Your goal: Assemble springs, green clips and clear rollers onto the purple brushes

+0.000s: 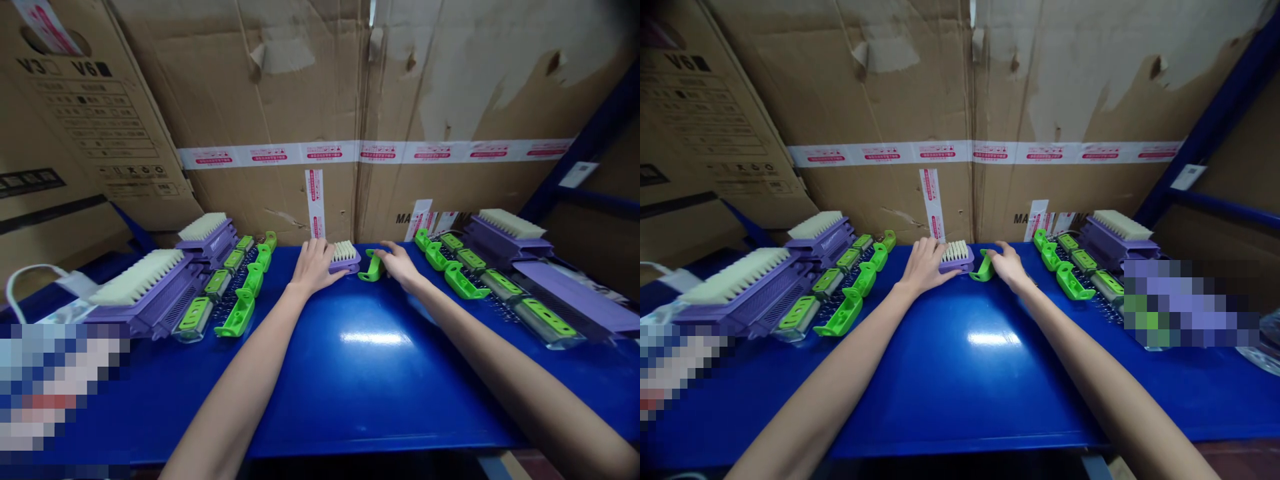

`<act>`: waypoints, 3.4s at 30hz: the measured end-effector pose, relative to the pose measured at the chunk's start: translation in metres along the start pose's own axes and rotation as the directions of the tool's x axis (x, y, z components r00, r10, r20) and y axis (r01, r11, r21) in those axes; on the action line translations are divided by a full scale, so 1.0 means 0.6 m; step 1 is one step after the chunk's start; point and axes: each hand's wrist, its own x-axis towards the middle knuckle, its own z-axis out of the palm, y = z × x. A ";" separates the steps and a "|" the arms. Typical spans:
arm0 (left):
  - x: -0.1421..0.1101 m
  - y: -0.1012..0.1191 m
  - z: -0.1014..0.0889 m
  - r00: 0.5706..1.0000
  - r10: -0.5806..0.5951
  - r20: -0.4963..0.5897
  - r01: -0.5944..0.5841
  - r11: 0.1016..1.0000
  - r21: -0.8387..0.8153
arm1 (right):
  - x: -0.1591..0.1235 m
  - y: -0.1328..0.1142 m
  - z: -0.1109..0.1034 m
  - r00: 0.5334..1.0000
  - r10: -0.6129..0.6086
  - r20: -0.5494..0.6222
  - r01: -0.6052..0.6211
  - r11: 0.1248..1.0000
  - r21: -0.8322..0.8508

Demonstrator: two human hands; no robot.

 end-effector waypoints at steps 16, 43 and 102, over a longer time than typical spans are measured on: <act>-0.005 -0.001 0.018 0.971 0.092 -0.222 -0.125 0.982 -0.139 | 0.007 0.008 0.045 0.981 -0.052 -0.189 0.097 0.966 0.241; 0.002 0.013 0.005 0.971 0.198 -0.131 -0.214 0.969 -0.123 | -0.058 -0.009 0.044 0.747 -0.651 -0.133 0.654 0.756 -0.030; -0.003 0.008 0.018 0.992 -0.007 -0.125 -0.023 0.972 -0.235 | -0.027 0.001 0.041 0.985 -0.143 -0.098 0.167 0.934 0.318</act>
